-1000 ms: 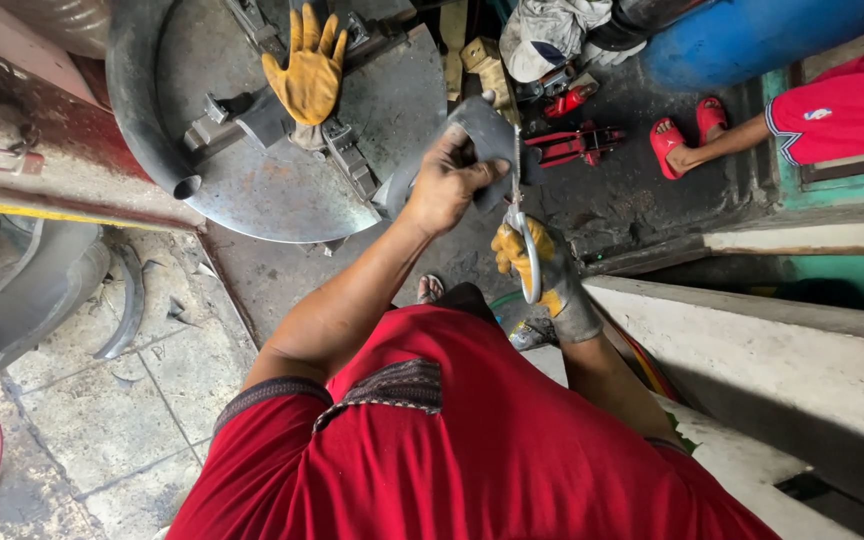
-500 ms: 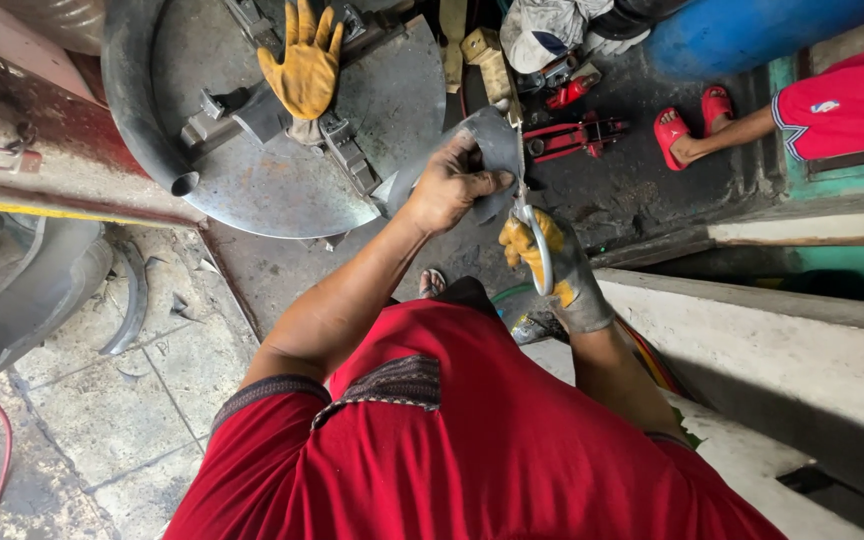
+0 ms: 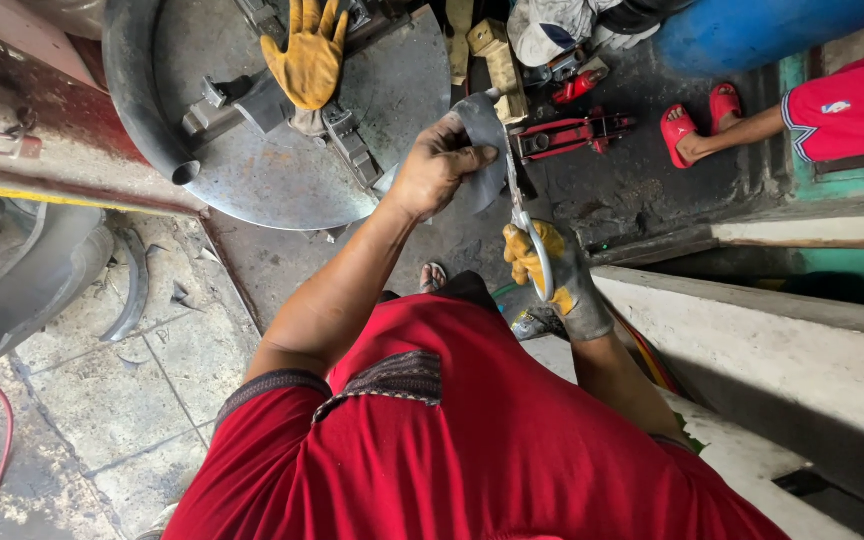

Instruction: Cutting and shaping a thick rubber piece using scissors in a workshop environment.

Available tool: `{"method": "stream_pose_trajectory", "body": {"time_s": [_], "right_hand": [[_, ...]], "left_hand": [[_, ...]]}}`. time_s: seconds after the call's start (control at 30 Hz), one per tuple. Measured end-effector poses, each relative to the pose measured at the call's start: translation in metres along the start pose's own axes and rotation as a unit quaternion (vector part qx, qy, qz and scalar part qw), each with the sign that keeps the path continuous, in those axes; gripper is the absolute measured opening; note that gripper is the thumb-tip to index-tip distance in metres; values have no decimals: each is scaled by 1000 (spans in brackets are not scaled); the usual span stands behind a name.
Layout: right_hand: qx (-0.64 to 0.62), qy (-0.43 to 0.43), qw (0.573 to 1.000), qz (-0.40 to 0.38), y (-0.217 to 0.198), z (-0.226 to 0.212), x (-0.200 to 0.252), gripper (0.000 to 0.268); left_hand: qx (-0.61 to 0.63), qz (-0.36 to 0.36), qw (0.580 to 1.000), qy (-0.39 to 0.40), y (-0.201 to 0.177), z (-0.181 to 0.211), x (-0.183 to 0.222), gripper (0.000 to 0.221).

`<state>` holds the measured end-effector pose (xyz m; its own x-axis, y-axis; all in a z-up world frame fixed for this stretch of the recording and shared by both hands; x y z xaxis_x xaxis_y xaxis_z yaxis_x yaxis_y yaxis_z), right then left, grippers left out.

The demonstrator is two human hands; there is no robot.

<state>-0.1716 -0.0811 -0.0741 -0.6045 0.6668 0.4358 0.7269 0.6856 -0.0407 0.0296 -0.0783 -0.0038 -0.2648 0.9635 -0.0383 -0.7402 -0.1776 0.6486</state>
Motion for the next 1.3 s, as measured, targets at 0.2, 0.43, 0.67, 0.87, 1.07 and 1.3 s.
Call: {"method": "stream_pose_trajectory", "body": {"time_s": [0.2, 0.43, 0.67, 0.87, 1.07, 1.3], "right_hand": [[-16, -6, 999, 31, 5, -18, 6, 36], [-76, 23, 996, 43, 16, -45, 20, 38], [-31, 8, 999, 24, 0, 5, -9, 37], [-76, 18, 995, 55, 9, -20, 10, 38], [-280, 3, 960, -33, 2, -28, 2, 20], [-99, -218, 968, 76, -21, -82, -38, 34]], "left_hand": [[-19, -21, 1000, -8, -8, -24, -6, 21], [13, -10, 1000, -3, 13, 13, 7, 21], [9, -24, 999, -25, -16, -47, -8, 26], [7, -13, 1000, -25, 10, 3, 10, 28], [-15, -98, 992, -82, -20, -33, -9, 74], [13, 64, 998, 26, -10, -13, -33, 46]]}}
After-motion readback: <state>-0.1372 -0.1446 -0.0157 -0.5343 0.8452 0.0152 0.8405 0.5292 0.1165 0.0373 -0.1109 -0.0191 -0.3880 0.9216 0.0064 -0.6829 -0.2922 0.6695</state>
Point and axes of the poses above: each hand's wrist, its own x-axis away from the middle knuckle, its own y-axis out of the palm, z = x × y, the point moved 8 cm from there along -x, towards the middle knuckle, and after that the axes turned 4 degrees about -z, right-handed, at the moved point
